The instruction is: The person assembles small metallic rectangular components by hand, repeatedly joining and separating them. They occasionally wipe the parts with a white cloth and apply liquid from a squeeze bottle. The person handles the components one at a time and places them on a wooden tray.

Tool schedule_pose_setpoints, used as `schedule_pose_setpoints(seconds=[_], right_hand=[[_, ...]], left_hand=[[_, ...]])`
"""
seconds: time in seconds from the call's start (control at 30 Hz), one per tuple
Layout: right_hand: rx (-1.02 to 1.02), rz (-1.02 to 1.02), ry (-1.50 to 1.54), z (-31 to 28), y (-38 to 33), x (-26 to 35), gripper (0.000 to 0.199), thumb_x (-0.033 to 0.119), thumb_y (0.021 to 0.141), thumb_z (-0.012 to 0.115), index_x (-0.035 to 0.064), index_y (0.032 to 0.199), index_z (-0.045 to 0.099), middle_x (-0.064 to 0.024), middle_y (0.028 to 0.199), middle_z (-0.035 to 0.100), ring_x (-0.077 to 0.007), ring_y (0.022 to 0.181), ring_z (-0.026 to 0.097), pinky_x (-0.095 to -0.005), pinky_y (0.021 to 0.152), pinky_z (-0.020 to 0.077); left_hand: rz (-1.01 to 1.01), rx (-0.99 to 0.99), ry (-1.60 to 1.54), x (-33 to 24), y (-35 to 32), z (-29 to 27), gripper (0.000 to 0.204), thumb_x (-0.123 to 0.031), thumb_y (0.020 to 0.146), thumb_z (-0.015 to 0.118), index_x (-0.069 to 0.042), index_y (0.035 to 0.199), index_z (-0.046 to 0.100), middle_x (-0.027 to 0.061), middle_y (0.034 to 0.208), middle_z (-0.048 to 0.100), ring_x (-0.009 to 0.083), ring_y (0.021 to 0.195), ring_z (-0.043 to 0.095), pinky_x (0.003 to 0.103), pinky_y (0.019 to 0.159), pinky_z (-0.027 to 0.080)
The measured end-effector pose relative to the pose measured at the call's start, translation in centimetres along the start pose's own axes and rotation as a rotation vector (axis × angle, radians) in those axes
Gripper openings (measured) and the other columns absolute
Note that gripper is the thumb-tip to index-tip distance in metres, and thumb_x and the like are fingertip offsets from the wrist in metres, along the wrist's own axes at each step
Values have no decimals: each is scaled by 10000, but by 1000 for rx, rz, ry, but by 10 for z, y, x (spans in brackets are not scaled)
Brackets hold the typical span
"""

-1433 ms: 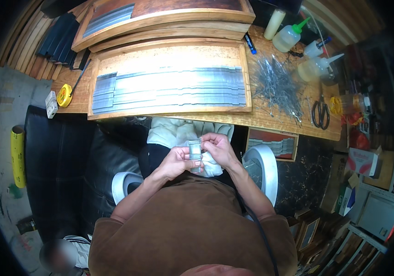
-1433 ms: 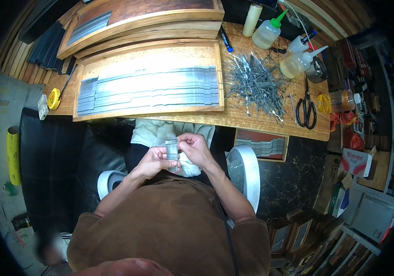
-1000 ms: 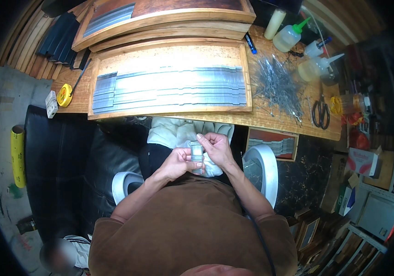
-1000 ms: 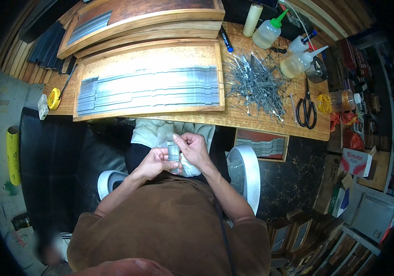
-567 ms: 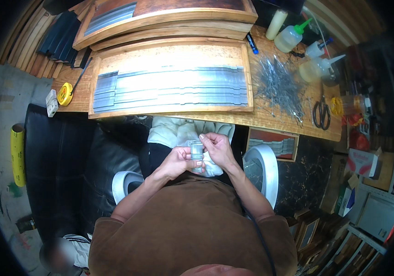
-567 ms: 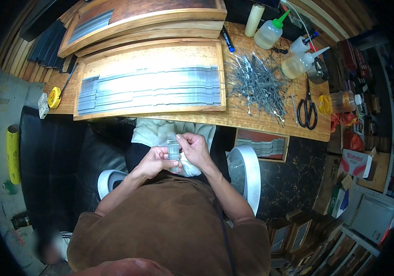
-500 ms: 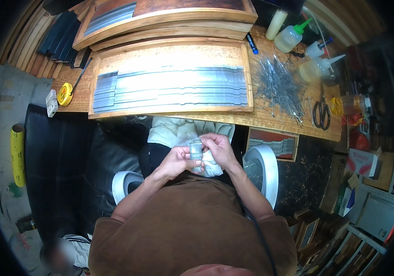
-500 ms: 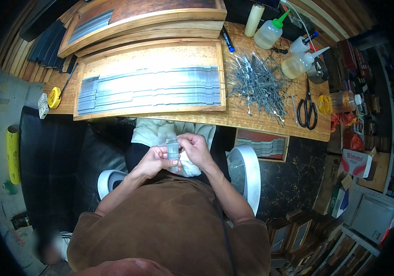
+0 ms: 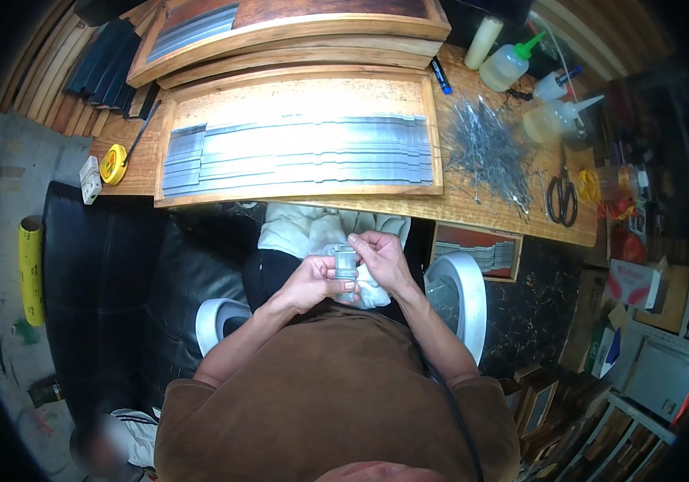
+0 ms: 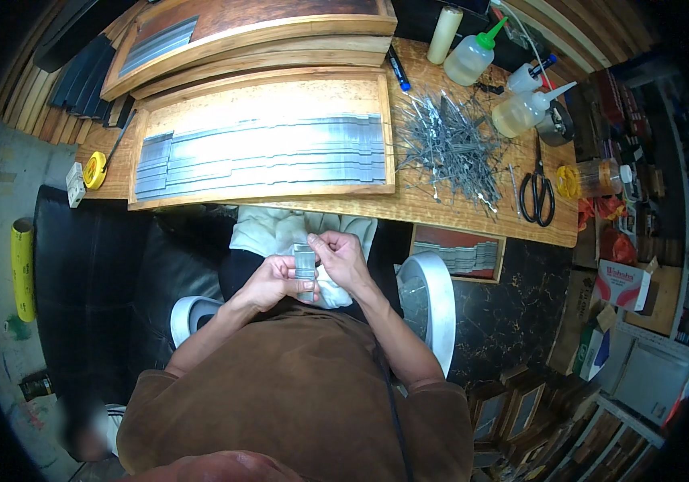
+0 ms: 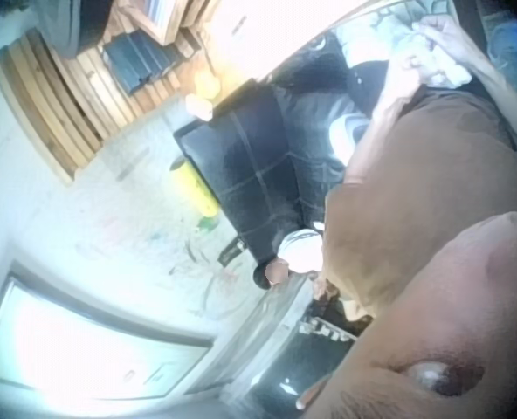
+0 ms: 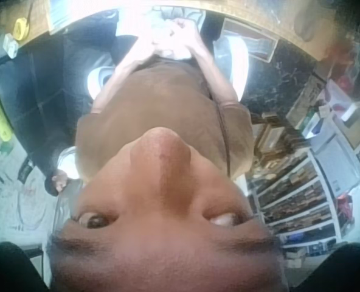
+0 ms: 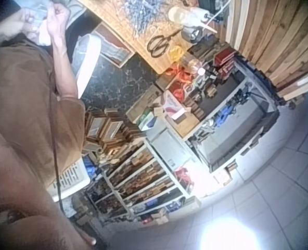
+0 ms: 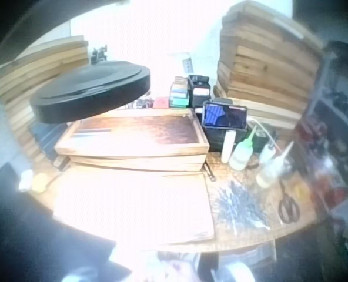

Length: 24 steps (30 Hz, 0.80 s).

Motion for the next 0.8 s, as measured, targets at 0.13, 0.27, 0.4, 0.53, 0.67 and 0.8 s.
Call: schedule_pose_setpoints(seconds=[0.13, 0.27, 0.4, 0.53, 0.67, 0.8], right_hand=[[24, -58, 52, 7, -3, 5, 248, 207, 1031, 726, -18, 935, 764, -9, 736, 693, -58, 655, 594, -251, 596, 489], [-12, -226, -124, 5, -1, -13, 224, 201, 1016, 741, -16, 965, 766, -31, 765, 708, -56, 635, 574, -256, 577, 476], [-312, -435, -661, 6, -17, 25, 288, 273, 1005, 713, -8, 1061, 744, -182, 950, 739, -319, 900, 688, -440, 791, 533], [-184, -282, -999, -3, -55, 52, 419, 202, 884, 802, -11, 1225, 684, -244, 1276, 633, -446, 1155, 617, -492, 1025, 485], [-37, -303, -820, -27, -49, 13, 364, 102, 875, 822, -27, 1195, 704, -200, 1128, 728, -357, 1054, 717, -429, 952, 568], [-198, -262, -214, -29, -37, 21, 354, 78, 938, 781, -36, 1262, 697, -111, 1146, 747, -190, 1028, 712, -332, 912, 573]], left_hand=[[5, -18, 33, 2, 0, -3, 197, 25, 958, 733, 8, 1153, 709, 129, 980, 788, 207, 863, 774, 350, 801, 642], [8, -12, 136, 3, 2, -1, 172, 34, 962, 720, 12, 1133, 716, 122, 978, 790, 192, 857, 771, 333, 799, 636], [-7, -40, 114, 1, -3, -5, 168, 51, 957, 714, 13, 1121, 720, 118, 973, 791, 187, 860, 770, 325, 791, 633], [27, -134, 67, 3, -5, -22, 181, 61, 947, 725, 34, 1125, 710, 127, 967, 787, 205, 857, 772, 329, 781, 640], [33, -130, 54, 8, 0, -24, 194, 60, 952, 719, 43, 1143, 693, 129, 970, 783, 206, 857, 772, 338, 794, 647], [-6, -120, 109, 7, 2, -10, 169, 77, 945, 707, 44, 1110, 701, 108, 958, 782, 185, 838, 766, 322, 771, 637]])
Point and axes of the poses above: each hand's wrist, its own y-axis towards the middle knuckle, its own z-axis out of the palm, x = y × z, the point moved 1 cm from there along y, towards the middle knuckle
